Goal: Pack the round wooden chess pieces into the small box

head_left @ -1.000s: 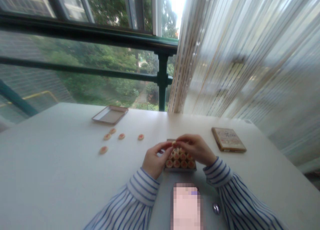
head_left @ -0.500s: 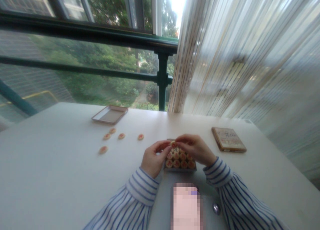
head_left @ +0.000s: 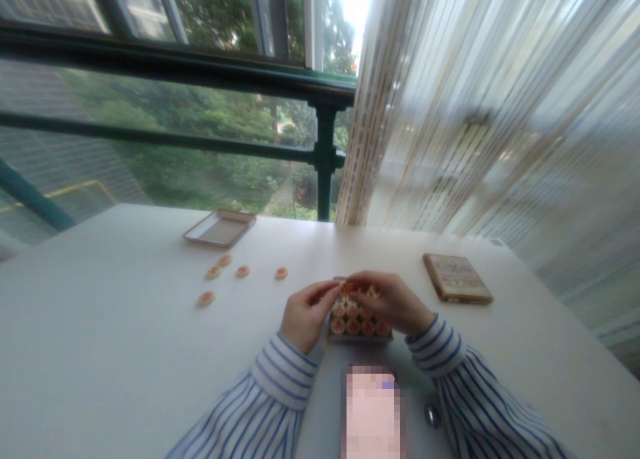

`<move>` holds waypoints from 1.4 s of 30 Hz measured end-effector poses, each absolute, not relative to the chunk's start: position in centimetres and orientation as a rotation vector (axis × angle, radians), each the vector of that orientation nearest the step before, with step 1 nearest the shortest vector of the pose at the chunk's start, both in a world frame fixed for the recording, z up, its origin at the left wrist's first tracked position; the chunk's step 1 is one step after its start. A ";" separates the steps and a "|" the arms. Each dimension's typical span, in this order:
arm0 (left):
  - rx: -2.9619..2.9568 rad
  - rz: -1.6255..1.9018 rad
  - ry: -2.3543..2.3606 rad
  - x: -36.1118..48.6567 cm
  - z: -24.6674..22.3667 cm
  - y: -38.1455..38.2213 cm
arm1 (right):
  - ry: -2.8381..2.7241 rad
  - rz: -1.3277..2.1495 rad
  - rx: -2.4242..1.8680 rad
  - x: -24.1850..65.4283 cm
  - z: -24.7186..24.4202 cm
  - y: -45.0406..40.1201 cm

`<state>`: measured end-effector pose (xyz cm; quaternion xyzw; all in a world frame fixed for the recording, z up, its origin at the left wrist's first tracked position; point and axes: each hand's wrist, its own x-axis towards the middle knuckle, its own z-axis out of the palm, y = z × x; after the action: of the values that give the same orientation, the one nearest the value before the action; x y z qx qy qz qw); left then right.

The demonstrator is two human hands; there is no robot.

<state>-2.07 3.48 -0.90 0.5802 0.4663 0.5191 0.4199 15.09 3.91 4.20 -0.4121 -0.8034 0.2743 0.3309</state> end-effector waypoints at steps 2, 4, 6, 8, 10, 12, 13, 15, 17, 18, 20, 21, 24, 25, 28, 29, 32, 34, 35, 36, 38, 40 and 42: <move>1.441 1.302 1.172 -2.1 -0.8 3.5 | -2.144 0.631 -1.084 15.1 4.2 3.9; 1.430 1.302 1.165 -2.0 -0.6 3.4 | -2.179 0.526 -1.095 15.1 4.2 3.9; 1.419 1.305 1.160 -2.0 -0.5 3.4 | -2.205 0.440 -1.096 15.1 4.1 3.9; 1.409 1.307 1.162 -1.9 -0.4 3.4 | -2.237 0.397 -1.085 15.1 4.1 3.9; 1.401 1.304 1.168 -1.9 -0.3 3.4 | -2.269 0.377 -1.071 15.1 4.2 4.0; 1.400 1.295 1.177 -1.9 -0.3 3.4 | -2.296 0.359 -1.067 15.1 4.2 4.0; 1.401 1.290 1.180 -2.0 -0.3 3.4 | -2.306 0.347 -1.069 15.1 4.1 4.0; 1.407 1.280 1.186 -2.0 -0.3 3.4 | -2.331 0.324 -1.081 15.1 4.1 4.0; 1.417 1.273 1.193 -2.0 -0.4 3.4 | -2.358 0.303 -1.094 15.0 4.0 4.0; 1.424 1.271 1.197 -2.0 -0.4 3.4 | -2.367 0.291 -1.101 15.0 4.0 4.1; 1.440 1.266 1.207 -2.0 -0.6 3.5 | -2.384 0.270 -1.112 15.0 3.9 4.1; 1.450 1.261 1.211 -2.0 -0.7 3.5 | -2.392 0.258 -1.118 15.0 4.0 4.0; 1.479 1.250 1.222 -2.0 -0.9 3.5 | -2.421 0.228 -1.142 14.9 4.1 3.9; 1.488 1.248 1.229 -2.0 -1.0 3.5 | -2.426 0.215 -1.154 14.9 4.1 3.9; 1.504 1.256 1.261 -2.0 -1.1 3.6 | -2.432 0.172 -1.193 14.9 4.1 3.9; 1.502 1.259 1.275 -2.1 -1.1 3.7 | -2.430 0.158 -1.206 15.0 4.1 4.0; 1.490 1.258 1.331 -2.3 -1.2 3.8 | -2.426 0.140 -1.248 15.3 3.9 4.2; 1.502 1.250 1.378 -2.4 -1.2 3.9 | -2.421 0.135 -1.281 15.5 3.7 4.4; 1.515 1.249 1.397 -2.5 -1.3 4.0 | -2.421 0.136 -1.295 15.6 3.6 4.4; 1.530 1.252 1.413 -2.5 -1.4 4.0 | -2.422 0.139 -1.304 15.7 3.5 4.5; 1.554 1.256 1.442 -2.6 -1.6 4.1 | -2.424 0.149 -1.320 15.8 3.3 4.7; 1.576 1.257 1.475 -2.6 -1.8 4.1 | -2.436 0.155 -1.337 15.9 3.2 4.8; 1.598 1.244 1.500 -2.6 -2.0 4.2 | -2.445 0.144 -1.362 15.9 3.0 5.0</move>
<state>-2.55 4.16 -2.03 0.6036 0.5667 0.4701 0.3057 15.91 4.98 3.01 -0.4790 -0.8599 0.0506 0.1690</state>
